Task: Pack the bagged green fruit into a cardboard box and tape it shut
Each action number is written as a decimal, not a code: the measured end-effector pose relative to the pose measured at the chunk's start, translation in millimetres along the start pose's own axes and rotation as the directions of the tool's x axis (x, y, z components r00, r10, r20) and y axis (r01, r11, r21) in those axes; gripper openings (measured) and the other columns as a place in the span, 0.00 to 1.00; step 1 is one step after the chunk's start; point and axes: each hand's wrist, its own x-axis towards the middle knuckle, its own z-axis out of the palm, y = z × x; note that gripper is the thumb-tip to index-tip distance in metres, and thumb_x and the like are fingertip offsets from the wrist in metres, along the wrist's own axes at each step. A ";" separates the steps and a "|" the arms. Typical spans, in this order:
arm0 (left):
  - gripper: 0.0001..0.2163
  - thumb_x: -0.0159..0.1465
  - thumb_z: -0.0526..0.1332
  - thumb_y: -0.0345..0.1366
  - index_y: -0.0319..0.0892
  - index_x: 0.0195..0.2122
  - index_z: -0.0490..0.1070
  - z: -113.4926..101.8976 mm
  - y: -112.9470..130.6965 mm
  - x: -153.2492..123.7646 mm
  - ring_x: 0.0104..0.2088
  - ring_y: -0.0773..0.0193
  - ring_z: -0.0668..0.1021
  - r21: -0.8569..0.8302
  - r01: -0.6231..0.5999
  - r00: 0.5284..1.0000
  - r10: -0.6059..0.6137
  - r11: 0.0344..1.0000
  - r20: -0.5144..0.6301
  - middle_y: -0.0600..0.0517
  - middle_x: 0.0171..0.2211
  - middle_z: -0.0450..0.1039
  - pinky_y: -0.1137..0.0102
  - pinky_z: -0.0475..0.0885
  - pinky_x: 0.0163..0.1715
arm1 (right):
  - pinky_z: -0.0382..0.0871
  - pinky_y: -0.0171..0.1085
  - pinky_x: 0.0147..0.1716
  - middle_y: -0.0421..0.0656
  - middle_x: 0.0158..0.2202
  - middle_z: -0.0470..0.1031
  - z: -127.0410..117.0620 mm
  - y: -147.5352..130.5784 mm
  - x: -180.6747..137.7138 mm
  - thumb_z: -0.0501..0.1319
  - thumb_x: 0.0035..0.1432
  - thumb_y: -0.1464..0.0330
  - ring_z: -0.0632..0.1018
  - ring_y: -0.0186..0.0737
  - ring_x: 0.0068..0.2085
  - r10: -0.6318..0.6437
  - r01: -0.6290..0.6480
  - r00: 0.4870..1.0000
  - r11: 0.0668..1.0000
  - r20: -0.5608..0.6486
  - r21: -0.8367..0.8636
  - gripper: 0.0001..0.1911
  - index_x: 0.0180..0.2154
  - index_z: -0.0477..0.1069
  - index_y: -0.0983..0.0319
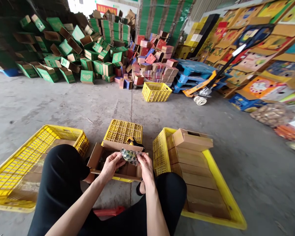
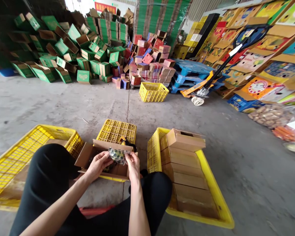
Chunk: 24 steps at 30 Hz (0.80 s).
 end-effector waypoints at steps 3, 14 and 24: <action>0.21 0.50 0.80 0.50 0.39 0.34 0.79 1.2 -2.1 0.0 0.34 0.66 0.80 0.021 -0.003 0.999 0.003 1.000 -0.040 0.51 0.34 0.80 0.68 0.81 0.42 | 0.70 0.36 0.31 0.40 0.32 0.81 1.2 -0.5 -1.4 0.75 0.47 0.51 0.79 0.44 0.35 0.028 -0.028 1.000 1.000 -0.015 0.005 0.20 0.34 0.79 0.57; 0.26 0.51 0.81 0.50 0.42 0.45 0.79 4.4 2.8 1.4 0.38 0.62 0.84 -0.063 0.109 0.993 -0.111 0.992 -0.028 0.48 0.42 0.81 0.68 0.82 0.44 | 0.71 0.37 0.34 0.40 0.34 0.82 2.5 -3.1 -0.5 0.76 0.47 0.51 0.80 0.43 0.36 -0.018 0.020 0.999 0.998 -0.027 0.055 0.20 0.34 0.77 0.57; 0.24 0.49 0.82 0.44 0.40 0.41 0.77 1.0 -5.4 5.5 0.38 0.63 0.84 -0.013 0.039 0.997 -0.040 0.999 -0.061 0.48 0.40 0.82 0.70 0.80 0.44 | 0.73 0.44 0.51 0.43 0.40 0.84 3.3 -10.3 -3.7 0.73 0.53 0.48 0.81 0.49 0.47 -0.069 0.074 0.991 0.997 0.113 -0.038 0.19 0.35 0.78 0.56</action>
